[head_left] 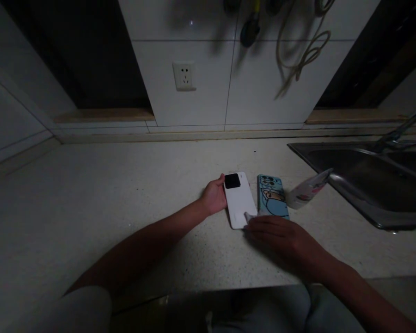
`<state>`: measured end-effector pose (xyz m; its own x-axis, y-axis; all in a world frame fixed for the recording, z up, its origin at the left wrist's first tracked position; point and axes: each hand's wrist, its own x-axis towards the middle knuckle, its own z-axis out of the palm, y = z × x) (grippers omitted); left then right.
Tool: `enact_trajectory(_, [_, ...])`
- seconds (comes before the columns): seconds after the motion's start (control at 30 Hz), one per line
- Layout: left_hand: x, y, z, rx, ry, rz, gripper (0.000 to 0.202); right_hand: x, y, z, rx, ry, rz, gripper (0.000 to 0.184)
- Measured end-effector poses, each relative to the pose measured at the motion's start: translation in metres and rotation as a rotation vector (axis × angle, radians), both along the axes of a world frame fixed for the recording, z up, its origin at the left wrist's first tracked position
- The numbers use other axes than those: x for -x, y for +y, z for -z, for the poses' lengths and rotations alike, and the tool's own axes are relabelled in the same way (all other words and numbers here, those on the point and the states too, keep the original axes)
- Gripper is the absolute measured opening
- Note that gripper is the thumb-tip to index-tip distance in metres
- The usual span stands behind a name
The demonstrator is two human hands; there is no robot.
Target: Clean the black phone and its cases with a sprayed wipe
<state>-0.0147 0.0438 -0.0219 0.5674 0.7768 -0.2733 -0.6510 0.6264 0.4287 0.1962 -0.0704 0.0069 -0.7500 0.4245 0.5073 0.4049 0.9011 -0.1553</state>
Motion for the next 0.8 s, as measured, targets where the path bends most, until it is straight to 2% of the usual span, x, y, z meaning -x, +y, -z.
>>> enact_trajectory(0.1, [0.001, 0.0, 0.0, -0.002, -0.006, 0.01, 0.056, -0.015, -0.003, -0.001, 0.026, 0.047, 0.065, 0.039])
enact_trajectory(0.2, [0.001, 0.0, -0.002, -0.015, 0.003, 0.024, 0.06, -0.014, -0.003, -0.005, 0.017, 0.09, 0.137, 0.039])
enact_trajectory(0.4, [0.003, -0.001, -0.004, -0.018, 0.022, 0.044, 0.058, 0.017, -0.008, -0.019, -0.085, 0.082, 0.054, 0.036])
enact_trajectory(0.53, [0.005, 0.0, -0.004, 0.05, 0.094, 0.066, 0.054, 0.028, -0.007, -0.023, -0.031, 0.117, -0.005, 0.038])
enact_trajectory(0.63, [0.005, 0.001, -0.004, 0.084, 0.117, 0.032, 0.047, 0.031, 0.009, -0.018, 0.026, 0.179, -0.006, 0.04])
enact_trajectory(0.8, [0.003, 0.002, 0.005, 0.034, 0.109, 0.003, 0.032, 0.041, 0.059, -0.005, 0.07, 0.31, 0.052, 0.035])
